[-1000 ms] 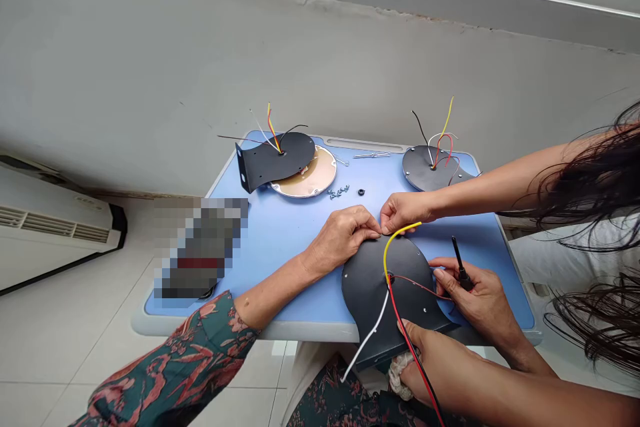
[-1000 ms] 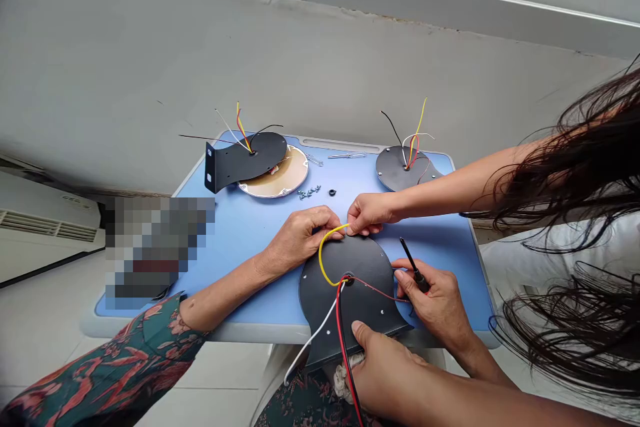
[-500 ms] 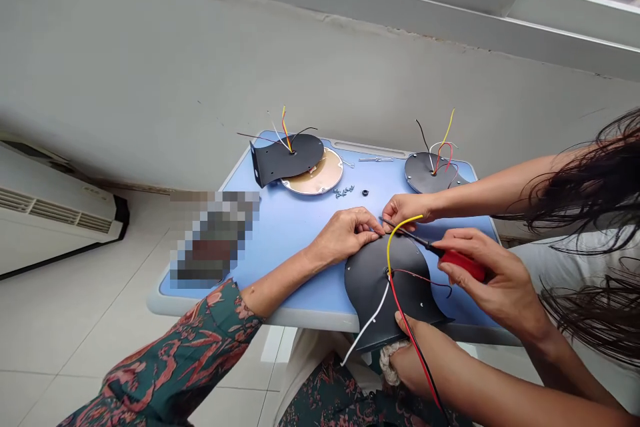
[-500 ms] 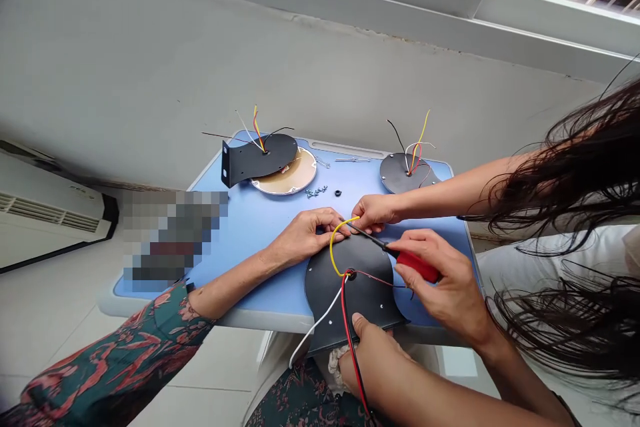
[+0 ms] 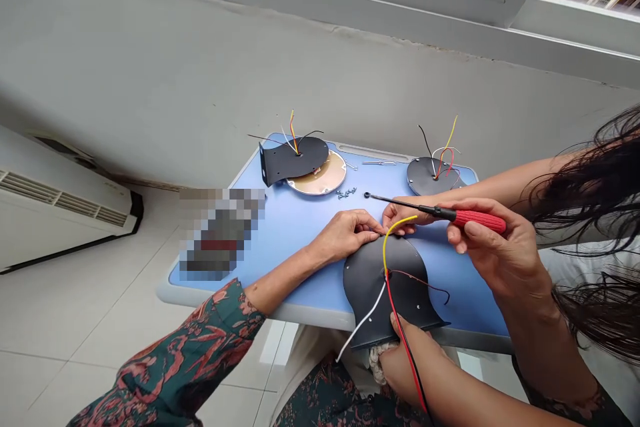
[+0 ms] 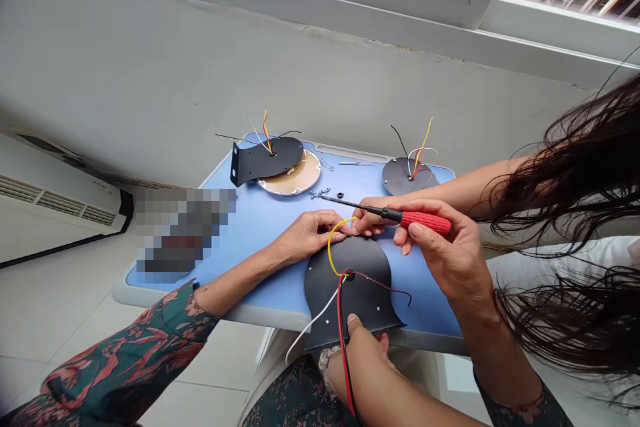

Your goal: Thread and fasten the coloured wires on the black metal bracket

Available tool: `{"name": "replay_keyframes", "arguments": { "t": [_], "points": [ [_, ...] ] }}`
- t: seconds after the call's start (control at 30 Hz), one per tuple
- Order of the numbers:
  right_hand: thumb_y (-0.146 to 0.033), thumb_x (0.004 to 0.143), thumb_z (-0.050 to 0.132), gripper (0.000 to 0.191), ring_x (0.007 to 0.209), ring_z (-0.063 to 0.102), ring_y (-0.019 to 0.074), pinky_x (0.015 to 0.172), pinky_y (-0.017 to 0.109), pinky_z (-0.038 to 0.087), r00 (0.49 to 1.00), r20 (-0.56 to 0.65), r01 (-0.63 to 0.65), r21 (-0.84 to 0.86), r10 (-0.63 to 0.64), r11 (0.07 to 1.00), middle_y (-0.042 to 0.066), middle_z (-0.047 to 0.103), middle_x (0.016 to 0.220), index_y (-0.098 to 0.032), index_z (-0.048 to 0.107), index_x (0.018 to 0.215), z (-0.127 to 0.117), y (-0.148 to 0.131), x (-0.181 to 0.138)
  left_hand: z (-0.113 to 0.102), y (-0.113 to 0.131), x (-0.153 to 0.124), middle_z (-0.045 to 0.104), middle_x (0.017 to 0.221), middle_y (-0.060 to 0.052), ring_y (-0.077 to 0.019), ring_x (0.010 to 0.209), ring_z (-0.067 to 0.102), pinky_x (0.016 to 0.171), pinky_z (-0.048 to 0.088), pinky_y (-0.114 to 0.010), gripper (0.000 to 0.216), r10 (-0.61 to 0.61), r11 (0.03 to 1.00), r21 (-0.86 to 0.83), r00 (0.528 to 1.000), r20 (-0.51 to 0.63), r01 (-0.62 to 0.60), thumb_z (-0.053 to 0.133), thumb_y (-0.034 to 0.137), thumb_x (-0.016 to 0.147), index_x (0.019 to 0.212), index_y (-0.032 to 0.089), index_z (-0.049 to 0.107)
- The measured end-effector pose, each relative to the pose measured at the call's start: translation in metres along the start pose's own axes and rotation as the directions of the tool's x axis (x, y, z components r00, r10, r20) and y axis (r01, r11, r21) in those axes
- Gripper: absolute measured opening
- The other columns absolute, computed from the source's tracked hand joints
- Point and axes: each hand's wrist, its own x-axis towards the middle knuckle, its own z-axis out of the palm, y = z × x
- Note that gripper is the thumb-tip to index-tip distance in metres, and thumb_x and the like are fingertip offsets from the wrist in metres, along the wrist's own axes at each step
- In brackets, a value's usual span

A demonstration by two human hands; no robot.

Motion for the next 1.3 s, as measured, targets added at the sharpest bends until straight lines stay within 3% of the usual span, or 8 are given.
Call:
{"name": "replay_keyframes", "arguments": {
  "t": [0.17,0.33,0.5,0.67,1.1,1.2,1.3],
  "points": [
    [-0.031,0.083,0.078,0.02,0.054,0.069,0.0189,0.047,0.033,0.058,0.968,-0.181,0.108,-0.333,-0.176,0.937,0.001,0.075,0.078,-0.026,0.063,0.094,0.013,-0.001,-0.009,-0.002,0.001,0.0,0.069,0.087,-0.002,-0.0101,0.069,0.057,0.063,0.045,-0.021,0.02,0.011,1.0,0.022,1.0,-0.003,-0.011,0.066,0.012,0.083,0.095,0.018,0.081],
    [-0.03,0.084,0.077,0.026,0.049,0.068,0.016,0.046,0.028,0.055,0.935,-0.092,0.213,-0.628,-0.343,0.749,-0.005,0.07,0.068,-0.025,0.058,0.101,0.019,0.009,-0.007,-0.002,0.0,-0.001,0.07,0.087,-0.003,-0.0102,0.069,0.056,0.063,0.044,-0.021,0.02,0.024,1.0,0.014,1.0,-0.004,-0.024,0.067,0.013,0.083,0.096,0.019,0.081],
    [-0.03,0.085,0.074,0.024,0.048,0.063,0.0116,0.044,0.024,0.049,0.874,0.008,0.321,-0.759,-0.485,0.566,-0.005,0.068,0.071,-0.025,0.057,0.102,0.025,0.012,0.003,-0.001,-0.001,-0.001,0.071,0.086,-0.003,-0.0107,0.069,0.057,0.064,0.046,-0.023,0.017,0.028,0.999,0.024,1.0,-0.01,-0.027,0.067,0.013,0.082,0.092,0.018,0.08],
    [-0.03,0.086,0.069,0.018,0.045,0.058,0.0094,0.041,0.023,0.043,0.85,0.08,0.365,-0.802,-0.521,0.472,-0.004,0.066,0.071,-0.025,0.057,0.099,0.034,0.008,0.008,-0.001,0.0,0.0,0.071,0.085,-0.002,-0.011,0.069,0.058,0.064,0.045,-0.023,0.019,0.029,0.999,0.031,1.0,-0.008,-0.029,0.066,0.013,0.082,0.095,0.018,0.08],
    [-0.028,0.087,0.067,0.016,0.044,0.06,0.0113,0.044,0.023,0.047,0.851,0.141,0.41,-0.781,-0.506,0.472,-0.005,0.065,0.063,-0.024,0.058,0.1,0.036,0.001,0.012,-0.002,-0.002,-0.001,0.072,0.089,-0.003,-0.0127,0.074,0.062,0.068,0.048,-0.024,0.016,0.034,0.999,0.002,0.999,-0.001,-0.034,0.065,0.016,0.082,0.092,0.018,0.078],
    [-0.027,0.088,0.065,0.018,0.047,0.061,0.0118,0.045,0.024,0.048,0.847,0.239,0.464,-0.768,-0.475,0.441,-0.003,0.068,0.069,-0.024,0.057,0.104,0.037,-0.005,0.018,-0.002,-0.002,-0.001,0.072,0.088,-0.003,-0.0124,0.073,0.061,0.067,0.047,-0.024,0.016,0.026,1.0,0.008,1.0,-0.002,-0.026,0.066,0.016,0.082,0.092,0.018,0.079],
    [-0.023,0.089,0.061,0.022,0.054,0.063,0.0117,0.051,0.023,0.049,0.808,0.4,0.571,-0.711,-0.432,0.411,-0.001,0.073,0.08,-0.025,0.056,0.109,0.038,-0.013,0.027,-0.003,-0.001,-0.001,0.072,0.088,-0.003,-0.0115,0.071,0.06,0.065,0.046,-0.023,0.017,0.026,1.0,0.014,1.0,0.001,-0.026,0.066,0.014,0.082,0.093,0.018,0.079]
  ]
}}
